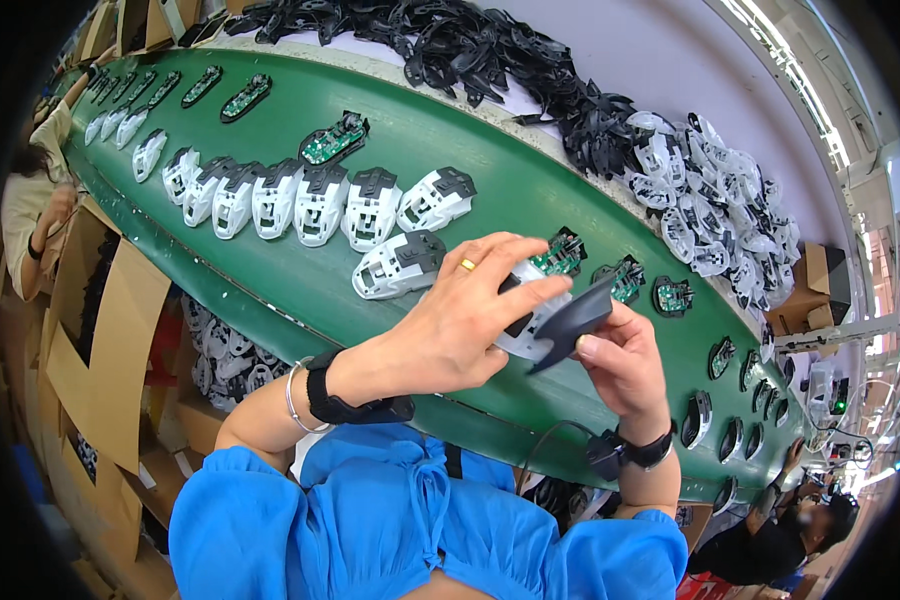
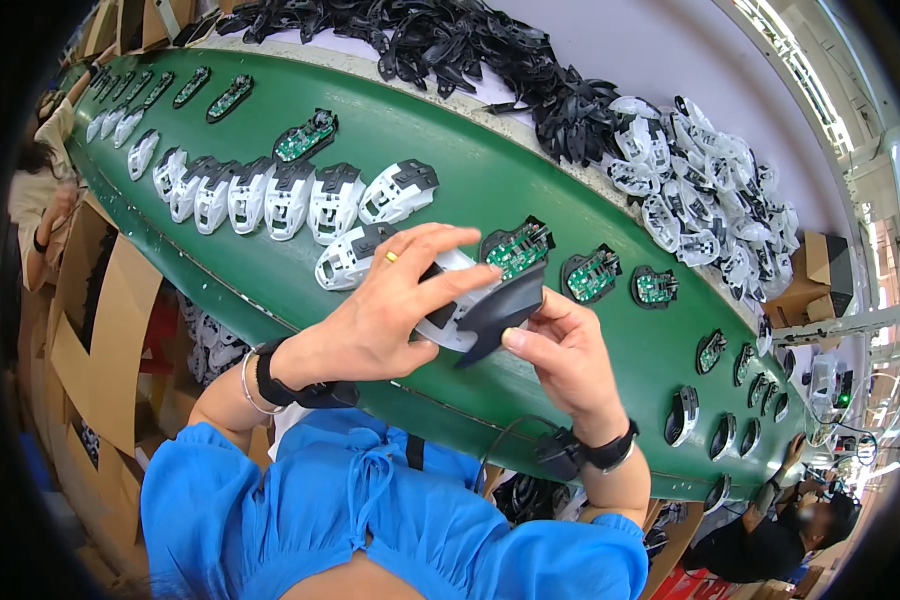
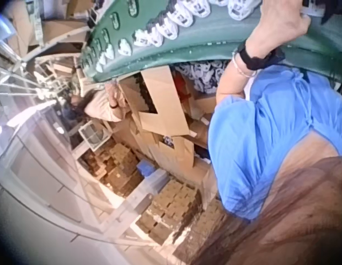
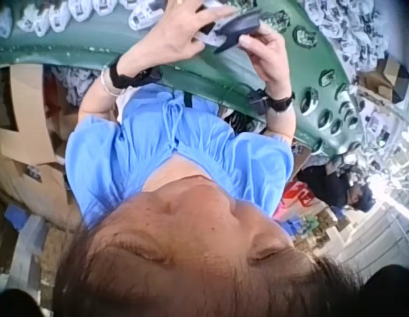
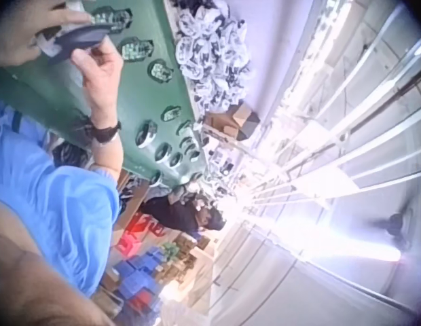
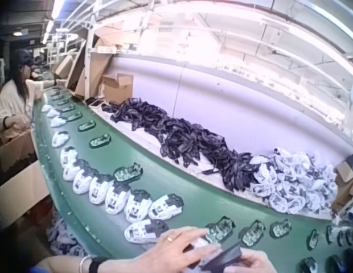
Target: The person assembles small electronic devices on a green workbench. They pick up white plastic casings and black components, fit them together by hand, and place the completed units in a row on the table. The process is repeated continuously throughout the clip.
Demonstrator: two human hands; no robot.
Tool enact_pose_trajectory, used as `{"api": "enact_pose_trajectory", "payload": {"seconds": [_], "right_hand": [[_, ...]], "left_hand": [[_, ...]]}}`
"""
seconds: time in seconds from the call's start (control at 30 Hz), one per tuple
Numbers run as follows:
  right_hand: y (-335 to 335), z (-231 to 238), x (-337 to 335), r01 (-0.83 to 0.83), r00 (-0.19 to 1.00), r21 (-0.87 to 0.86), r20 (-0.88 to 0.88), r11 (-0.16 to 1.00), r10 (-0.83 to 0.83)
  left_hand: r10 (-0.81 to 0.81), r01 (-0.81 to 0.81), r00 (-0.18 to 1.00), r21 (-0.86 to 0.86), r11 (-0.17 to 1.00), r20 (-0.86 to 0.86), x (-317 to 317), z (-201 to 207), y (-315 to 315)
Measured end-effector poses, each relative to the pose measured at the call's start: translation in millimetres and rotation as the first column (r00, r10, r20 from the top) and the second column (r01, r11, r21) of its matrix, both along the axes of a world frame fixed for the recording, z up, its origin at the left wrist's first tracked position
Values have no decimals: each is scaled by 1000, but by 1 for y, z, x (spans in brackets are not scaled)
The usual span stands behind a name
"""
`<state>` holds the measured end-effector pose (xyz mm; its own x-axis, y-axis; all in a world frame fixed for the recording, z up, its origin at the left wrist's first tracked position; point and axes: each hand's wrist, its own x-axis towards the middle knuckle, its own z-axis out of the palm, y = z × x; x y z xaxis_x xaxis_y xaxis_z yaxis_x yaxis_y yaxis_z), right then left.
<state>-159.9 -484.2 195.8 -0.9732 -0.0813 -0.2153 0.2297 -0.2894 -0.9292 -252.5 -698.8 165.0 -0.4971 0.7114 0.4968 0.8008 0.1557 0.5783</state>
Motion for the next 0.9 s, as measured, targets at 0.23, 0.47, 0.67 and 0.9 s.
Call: {"api": "enact_pose_trajectory", "payload": {"seconds": [0.23, 0.47, 0.67, 0.9], "right_hand": [[-30, -15, 10, 322, 875, 300, -456, 898, -162], [-36, -2, 3, 285, 827, 287, -555, 915, -84], [-25, 8, -7, 155, 977, 56, -159, 986, -145], [-28, 8, -16, 76, 996, 27, -53, 997, -74]], "left_hand": [[-727, -332, -3, 685, 648, 687, 19, -10, 7], [-623, -449, 77, 585, 676, 779, 12, -16, 10], [-562, -395, 27, 525, 754, 827, 11, -10, 9], [-420, -394, 79, 416, 820, 904, 14, -20, 11]]}}
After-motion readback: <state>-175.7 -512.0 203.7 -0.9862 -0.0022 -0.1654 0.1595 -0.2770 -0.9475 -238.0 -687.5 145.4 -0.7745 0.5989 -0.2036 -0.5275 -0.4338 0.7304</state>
